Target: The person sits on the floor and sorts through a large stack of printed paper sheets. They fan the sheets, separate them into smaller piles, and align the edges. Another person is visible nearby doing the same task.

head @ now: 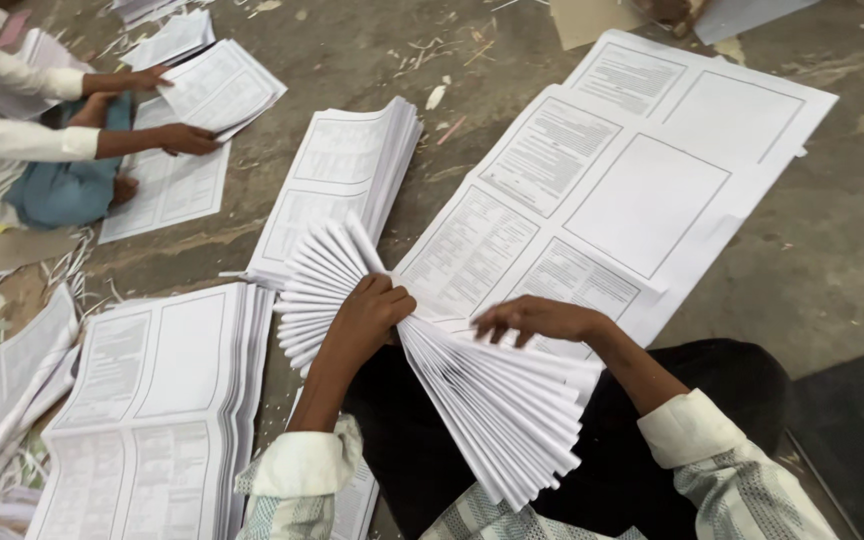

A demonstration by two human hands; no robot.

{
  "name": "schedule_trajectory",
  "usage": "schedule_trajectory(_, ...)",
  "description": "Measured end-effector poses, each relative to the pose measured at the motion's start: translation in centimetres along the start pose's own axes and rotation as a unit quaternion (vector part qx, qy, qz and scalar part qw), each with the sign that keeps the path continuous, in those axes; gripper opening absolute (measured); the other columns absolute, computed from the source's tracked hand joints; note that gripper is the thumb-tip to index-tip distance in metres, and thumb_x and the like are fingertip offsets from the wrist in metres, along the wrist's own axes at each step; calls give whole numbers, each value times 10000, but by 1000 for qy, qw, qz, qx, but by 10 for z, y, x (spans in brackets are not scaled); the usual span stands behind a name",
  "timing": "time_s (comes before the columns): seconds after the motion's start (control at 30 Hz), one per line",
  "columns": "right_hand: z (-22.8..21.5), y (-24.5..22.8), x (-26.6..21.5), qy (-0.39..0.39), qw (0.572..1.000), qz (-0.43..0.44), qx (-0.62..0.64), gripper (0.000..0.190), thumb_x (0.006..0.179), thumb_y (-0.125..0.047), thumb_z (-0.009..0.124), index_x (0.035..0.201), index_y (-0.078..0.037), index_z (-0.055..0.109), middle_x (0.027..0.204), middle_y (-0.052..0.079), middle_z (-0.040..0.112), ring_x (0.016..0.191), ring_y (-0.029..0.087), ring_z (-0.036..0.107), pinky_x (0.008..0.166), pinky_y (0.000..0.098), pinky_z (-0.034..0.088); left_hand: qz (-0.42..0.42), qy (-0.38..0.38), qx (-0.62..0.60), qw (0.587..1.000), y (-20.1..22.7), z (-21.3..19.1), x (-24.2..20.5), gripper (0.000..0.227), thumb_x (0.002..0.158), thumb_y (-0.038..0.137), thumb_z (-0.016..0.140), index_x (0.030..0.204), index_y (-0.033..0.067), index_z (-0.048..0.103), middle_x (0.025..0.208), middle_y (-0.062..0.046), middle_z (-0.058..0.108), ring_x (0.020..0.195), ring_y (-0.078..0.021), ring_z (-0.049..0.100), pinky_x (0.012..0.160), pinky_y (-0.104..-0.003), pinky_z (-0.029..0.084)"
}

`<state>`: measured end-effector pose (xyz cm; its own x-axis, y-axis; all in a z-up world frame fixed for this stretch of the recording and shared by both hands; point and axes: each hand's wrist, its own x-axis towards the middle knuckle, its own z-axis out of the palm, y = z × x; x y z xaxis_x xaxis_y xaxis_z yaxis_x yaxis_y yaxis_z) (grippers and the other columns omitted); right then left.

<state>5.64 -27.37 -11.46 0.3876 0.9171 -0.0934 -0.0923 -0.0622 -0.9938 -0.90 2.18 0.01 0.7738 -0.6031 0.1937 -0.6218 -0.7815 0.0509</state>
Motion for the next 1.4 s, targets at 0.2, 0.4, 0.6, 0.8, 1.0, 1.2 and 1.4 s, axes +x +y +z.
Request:
schedule_trajectory(0.2,37,23,-11,-32,975,167,-145,598,995,-473,481,1452,-88,516,1438,135,606,1260,246,618,1039,428,531,31,88,39,995,-1,-17,5,265,579,-48,698,792,92,628,1008,0,721,1171,-314,609,1057,-423,407)
schedule_trajectory(0.4,65,27,-1,53,988,120,-79,625,972,-464,533,1452,-65,495,1453,157,578,1281,273,586,1043,436,513,28,13,3,1000,-19,2,12,311,640,-73,692,914,71,662,939,-53,692,1017,-270,629,997,-406,455)
schedule_trajectory(0.6,44,30,-5,56,990,113,-59,661,949,-455,585,1452,-42,473,1467,179,550,1301,301,554,1046,445,495,51,63,33,996,-25,-8,3,215,729,-41,711,895,74,637,957,-52,676,988,-268,633,928,-383,470)
schedule_trajectory(0.8,33,33,5,38,993,102,-42,703,926,-446,637,1453,-19,452,1482,201,522,1322,328,522,1050,453,476,32,57,-58,996,-34,9,2,358,576,-17,697,923,71,668,936,-70,674,996,-320,641,910,-418,456)
schedule_trajectory(1.0,53,24,22,48,994,86,-43,751,903,-437,690,1453,5,431,1497,223,494,1343,356,490,1053,462,458,11,26,-37,999,-50,30,-8,256,699,-17,743,911,104,666,890,-41,678,960,-274,650,920,-400,467)
schedule_trajectory(1.2,62,34,6,51,994,94,-28,804,880,-428,742,1454,28,410,1512,245,466,1363,384,458,1057,470,440,32,19,-80,996,-50,25,-4,367,586,-18,731,938,68,666,945,-82,700,1014,-291,649,907,-416,454)
schedule_trajectory(1.4,8,53,15,27,988,108,-110,861,857,-419,794,1454,51,389,1526,267,438,1384,411,426,1061,479,422,-2,9,-91,996,-44,23,5,394,576,-17,751,953,86,694,960,-78,712,1023,-305,630,961,-430,432)
